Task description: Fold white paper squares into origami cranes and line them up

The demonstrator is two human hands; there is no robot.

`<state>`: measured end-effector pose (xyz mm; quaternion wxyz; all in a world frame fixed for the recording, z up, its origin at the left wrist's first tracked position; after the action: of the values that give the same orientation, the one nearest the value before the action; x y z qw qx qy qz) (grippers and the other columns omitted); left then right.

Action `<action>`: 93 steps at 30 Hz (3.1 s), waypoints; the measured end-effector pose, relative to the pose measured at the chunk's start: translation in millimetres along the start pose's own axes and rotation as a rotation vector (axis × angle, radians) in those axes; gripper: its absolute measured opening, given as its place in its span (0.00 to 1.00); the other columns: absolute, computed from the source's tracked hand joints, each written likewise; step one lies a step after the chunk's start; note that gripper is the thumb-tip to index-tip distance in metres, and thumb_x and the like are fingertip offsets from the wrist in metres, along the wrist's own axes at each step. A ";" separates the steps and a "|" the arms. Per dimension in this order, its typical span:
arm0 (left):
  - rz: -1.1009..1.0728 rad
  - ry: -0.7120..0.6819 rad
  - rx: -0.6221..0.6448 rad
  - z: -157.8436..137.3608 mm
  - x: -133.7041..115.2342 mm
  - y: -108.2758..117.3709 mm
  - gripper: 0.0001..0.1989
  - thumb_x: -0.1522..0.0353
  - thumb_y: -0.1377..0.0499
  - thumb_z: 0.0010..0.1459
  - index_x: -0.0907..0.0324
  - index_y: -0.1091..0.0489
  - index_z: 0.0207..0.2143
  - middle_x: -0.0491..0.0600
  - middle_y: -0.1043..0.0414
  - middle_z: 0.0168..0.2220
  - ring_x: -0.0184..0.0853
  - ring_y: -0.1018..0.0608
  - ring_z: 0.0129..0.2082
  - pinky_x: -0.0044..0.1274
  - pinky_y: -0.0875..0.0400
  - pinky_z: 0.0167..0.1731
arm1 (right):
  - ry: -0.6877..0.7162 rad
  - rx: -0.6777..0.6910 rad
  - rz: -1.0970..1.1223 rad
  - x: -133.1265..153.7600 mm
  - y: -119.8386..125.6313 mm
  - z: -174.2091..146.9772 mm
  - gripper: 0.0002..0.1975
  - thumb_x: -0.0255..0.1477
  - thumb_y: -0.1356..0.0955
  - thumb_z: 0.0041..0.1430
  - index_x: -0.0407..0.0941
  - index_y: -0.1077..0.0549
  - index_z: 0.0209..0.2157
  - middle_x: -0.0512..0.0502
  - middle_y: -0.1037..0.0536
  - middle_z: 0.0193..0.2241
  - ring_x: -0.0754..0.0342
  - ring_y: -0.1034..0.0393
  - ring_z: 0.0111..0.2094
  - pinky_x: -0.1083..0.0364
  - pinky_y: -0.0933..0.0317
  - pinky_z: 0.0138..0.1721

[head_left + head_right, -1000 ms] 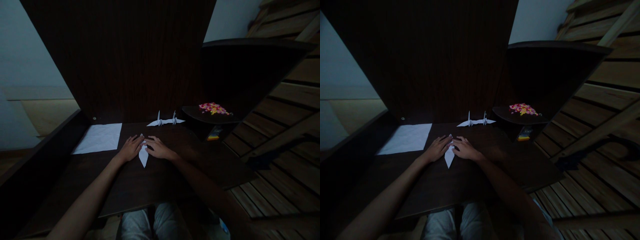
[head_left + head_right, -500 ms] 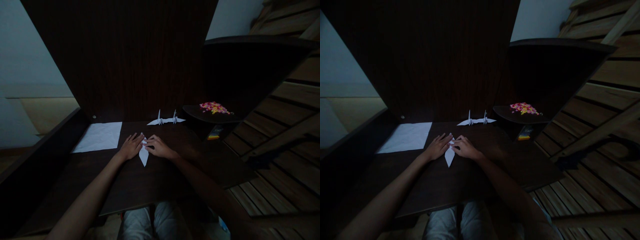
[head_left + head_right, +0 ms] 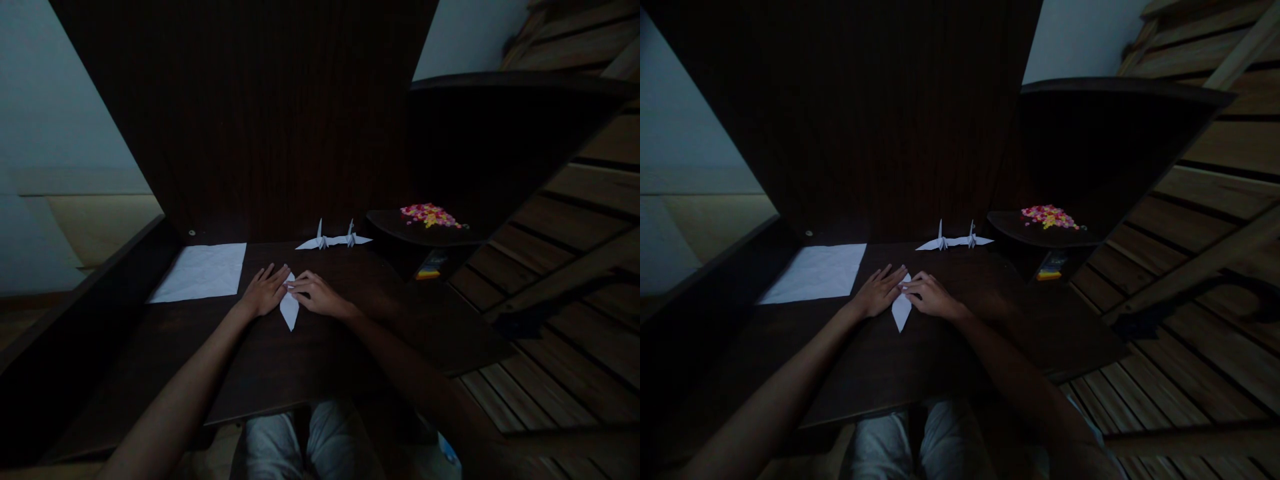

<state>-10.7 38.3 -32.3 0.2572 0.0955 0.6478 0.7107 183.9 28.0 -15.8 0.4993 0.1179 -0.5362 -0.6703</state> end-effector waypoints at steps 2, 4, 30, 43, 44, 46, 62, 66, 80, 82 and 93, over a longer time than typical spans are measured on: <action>0.000 -0.007 0.005 -0.3 0.7 0.0 0.27 0.58 0.60 0.66 0.52 0.48 0.65 0.47 0.49 0.66 0.46 0.52 0.67 0.44 0.54 0.62 | 0.018 0.001 0.019 -1.3 0.4 -0.1 0.14 0.27 0.35 0.62 0.48 0.25 0.48 0.45 0.24 0.49 0.50 0.35 0.48 0.48 0.39 0.51; 0.000 -0.007 0.022 -0.8 -0.2 2.0 0.27 0.58 0.61 0.66 0.52 0.49 0.65 0.46 0.50 0.66 0.46 0.53 0.67 0.44 0.54 0.62 | 0.030 0.006 0.033 -1.8 1.2 -0.3 0.13 0.27 0.35 0.62 0.47 0.24 0.47 0.45 0.23 0.49 0.50 0.35 0.48 0.49 0.39 0.52; -0.136 -0.164 -0.112 -19.6 -11.6 33.9 0.14 0.66 0.48 0.59 0.60 0.28 0.43 0.54 0.26 0.46 0.41 0.27 0.48 0.34 0.33 0.51 | -0.031 0.081 0.078 -1.0 10.1 -3.5 0.19 0.24 0.30 0.53 0.49 0.24 0.48 0.47 0.23 0.48 0.49 0.36 0.50 0.48 0.40 0.53; -0.083 -0.203 -0.008 -26.0 -15.9 45.3 0.19 0.64 0.41 0.53 0.61 0.30 0.47 0.56 0.29 0.51 0.46 0.29 0.51 0.37 0.35 0.53 | -0.072 0.063 0.077 -1.1 8.0 -0.4 0.13 0.26 0.32 0.59 0.48 0.23 0.46 0.45 0.23 0.43 0.51 0.35 0.48 0.51 0.39 0.51; -0.074 -0.200 -0.018 -25.6 -16.3 44.4 0.18 0.65 0.41 0.54 0.61 0.30 0.47 0.56 0.29 0.51 0.45 0.29 0.51 0.37 0.35 0.53 | -0.069 0.056 0.078 -1.5 7.7 -0.4 0.13 0.25 0.32 0.59 0.48 0.23 0.46 0.45 0.23 0.43 0.52 0.35 0.48 0.51 0.39 0.50; -0.050 -0.186 -0.053 -24.2 -16.6 41.1 0.15 0.66 0.43 0.56 0.61 0.29 0.45 0.56 0.28 0.50 0.44 0.28 0.50 0.36 0.35 0.52 | -0.062 0.040 0.080 -2.3 7.4 -0.6 0.13 0.26 0.32 0.60 0.48 0.24 0.46 0.44 0.24 0.42 0.52 0.34 0.47 0.52 0.39 0.50; -0.010 -0.159 -0.112 -19.3 -15.8 32.1 0.13 0.65 0.50 0.64 0.62 0.29 0.36 0.56 0.27 0.35 0.43 0.27 0.38 0.33 0.31 0.42 | -0.127 -0.059 0.035 -1.0 2.9 1.4 0.10 0.27 0.34 0.61 0.42 0.28 0.45 0.44 0.28 0.35 0.53 0.33 0.40 0.55 0.38 0.44; -0.045 -0.129 -0.107 -18.7 -16.5 33.8 0.12 0.65 0.49 0.63 0.62 0.29 0.35 0.56 0.27 0.35 0.42 0.26 0.38 0.32 0.31 0.42 | -0.169 -0.084 0.044 -2.4 0.1 1.0 0.14 0.27 0.33 0.60 0.41 0.29 0.48 0.43 0.29 0.37 0.53 0.33 0.40 0.54 0.38 0.45; -0.198 -0.006 -0.130 -17.0 -11.6 32.1 0.13 0.62 0.48 0.62 0.60 0.27 0.34 0.55 0.28 0.34 0.41 0.25 0.36 0.31 0.30 0.40 | -0.219 -0.104 0.031 -4.3 -5.7 3.9 0.13 0.27 0.33 0.59 0.43 0.29 0.46 0.44 0.27 0.35 0.51 0.34 0.42 0.52 0.38 0.46; -0.204 -0.002 -0.136 -16.7 -11.6 32.1 0.13 0.62 0.48 0.62 0.59 0.27 0.33 0.54 0.29 0.33 0.40 0.25 0.36 0.31 0.30 0.40 | -0.218 -0.104 0.033 -3.9 -6.0 4.1 0.13 0.27 0.33 0.59 0.42 0.29 0.46 0.43 0.26 0.35 0.51 0.34 0.42 0.52 0.38 0.45; -0.416 0.082 -0.161 -15.6 -13.3 29.8 0.22 0.65 0.42 0.57 0.58 0.41 0.54 0.55 0.28 0.49 0.39 0.21 0.43 0.30 0.28 0.43 | -0.215 -0.097 0.050 -0.6 -3.8 3.8 0.18 0.28 0.34 0.61 0.42 0.34 0.52 0.41 0.24 0.43 0.50 0.34 0.46 0.49 0.41 0.49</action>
<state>-13.9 17.4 -3.0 0.3787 -0.0899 0.6047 0.6949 179.4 30.5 -17.8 0.4605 0.0078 -0.5564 -0.6916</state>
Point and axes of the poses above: each hand's wrist, its own z-axis towards the middle knuckle, its own y-axis out of the back of the hand, x = y × z, the point moved 1 cm from there along z, towards the middle knuckle
